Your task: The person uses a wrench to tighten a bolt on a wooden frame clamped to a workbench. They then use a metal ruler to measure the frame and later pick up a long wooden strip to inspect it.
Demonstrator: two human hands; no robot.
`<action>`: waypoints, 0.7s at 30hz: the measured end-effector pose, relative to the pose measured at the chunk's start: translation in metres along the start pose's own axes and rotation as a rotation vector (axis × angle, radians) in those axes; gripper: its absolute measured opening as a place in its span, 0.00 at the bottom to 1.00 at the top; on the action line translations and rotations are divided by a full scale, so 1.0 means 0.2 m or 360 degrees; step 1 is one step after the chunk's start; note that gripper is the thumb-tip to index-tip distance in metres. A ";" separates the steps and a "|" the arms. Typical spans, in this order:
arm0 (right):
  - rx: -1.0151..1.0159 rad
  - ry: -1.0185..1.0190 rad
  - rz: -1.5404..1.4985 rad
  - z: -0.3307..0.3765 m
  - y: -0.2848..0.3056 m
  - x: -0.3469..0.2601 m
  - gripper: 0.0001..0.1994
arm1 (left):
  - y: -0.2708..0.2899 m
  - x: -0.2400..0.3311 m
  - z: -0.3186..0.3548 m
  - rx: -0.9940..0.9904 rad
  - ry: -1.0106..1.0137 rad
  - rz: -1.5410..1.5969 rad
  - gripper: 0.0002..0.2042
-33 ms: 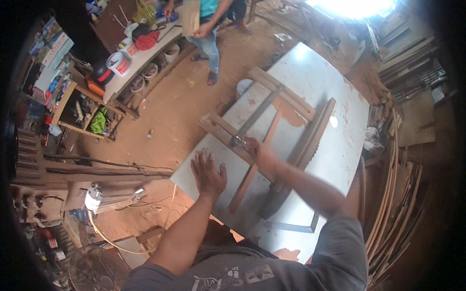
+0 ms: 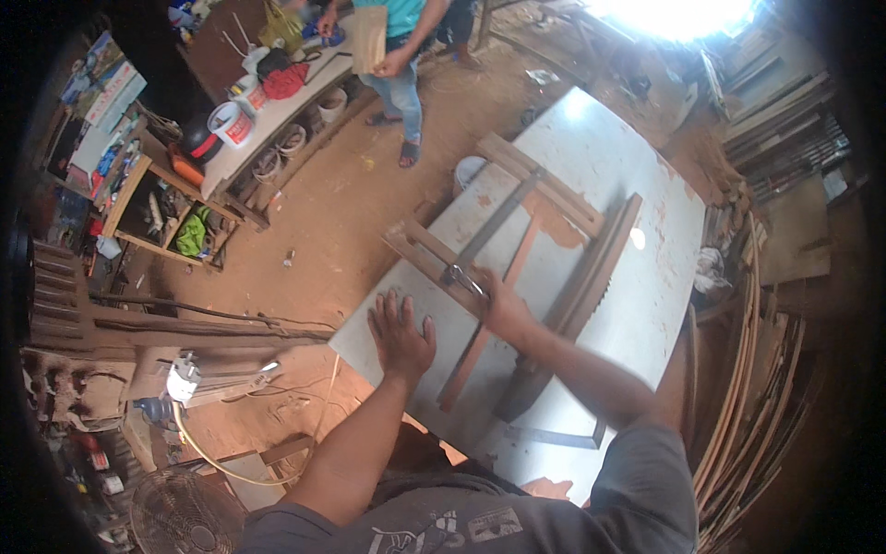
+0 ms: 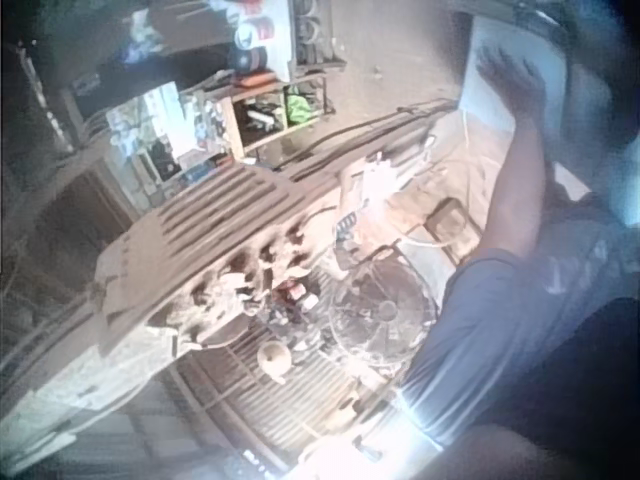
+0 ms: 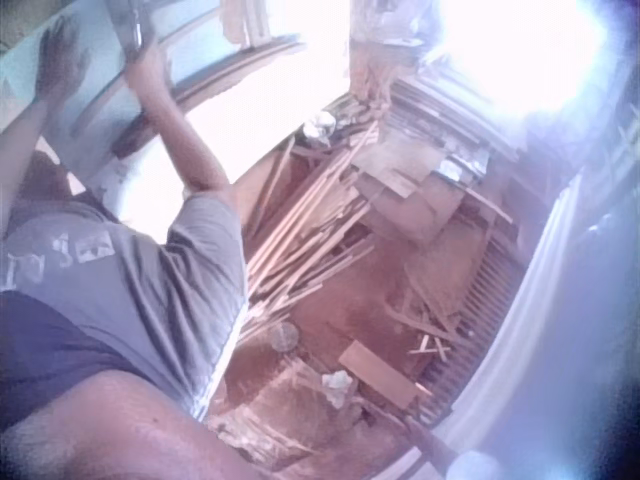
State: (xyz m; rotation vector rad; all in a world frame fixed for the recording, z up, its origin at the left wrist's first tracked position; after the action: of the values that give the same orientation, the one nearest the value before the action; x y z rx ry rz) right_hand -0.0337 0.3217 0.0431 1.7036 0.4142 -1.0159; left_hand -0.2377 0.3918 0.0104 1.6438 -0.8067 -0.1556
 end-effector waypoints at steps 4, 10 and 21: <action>-0.0518 0.0085 0.0241 0.05 -0.11 -0.16 0.15 | 0.00 -0.01 -0.05 -0.0011 0.0010 -0.0043 0.29; -0.1009 0.0420 0.0975 -0.22 -0.26 -0.43 0.18 | 0.02 -0.02 -0.06 -0.0054 0.0010 -0.0050 0.29; -0.0405 0.1755 0.1117 -0.87 -0.20 -0.33 0.17 | 0.01 -0.02 -0.06 -0.0179 0.0063 0.0002 0.30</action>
State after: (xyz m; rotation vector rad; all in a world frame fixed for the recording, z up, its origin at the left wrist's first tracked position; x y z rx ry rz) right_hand -0.0254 0.5077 0.0846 1.8289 0.5328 0.5280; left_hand -0.2351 0.4036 0.0147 1.5360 -0.7554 -0.1640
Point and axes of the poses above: each hand's wrist, its own z-axis away from the middle knuckle, its own y-axis out of the back of the hand, x = y × z, the point moved 6 cm from there along -z, towards the middle knuckle, and after that the axes turned 2 degrees about x, right-handed, at the moved point
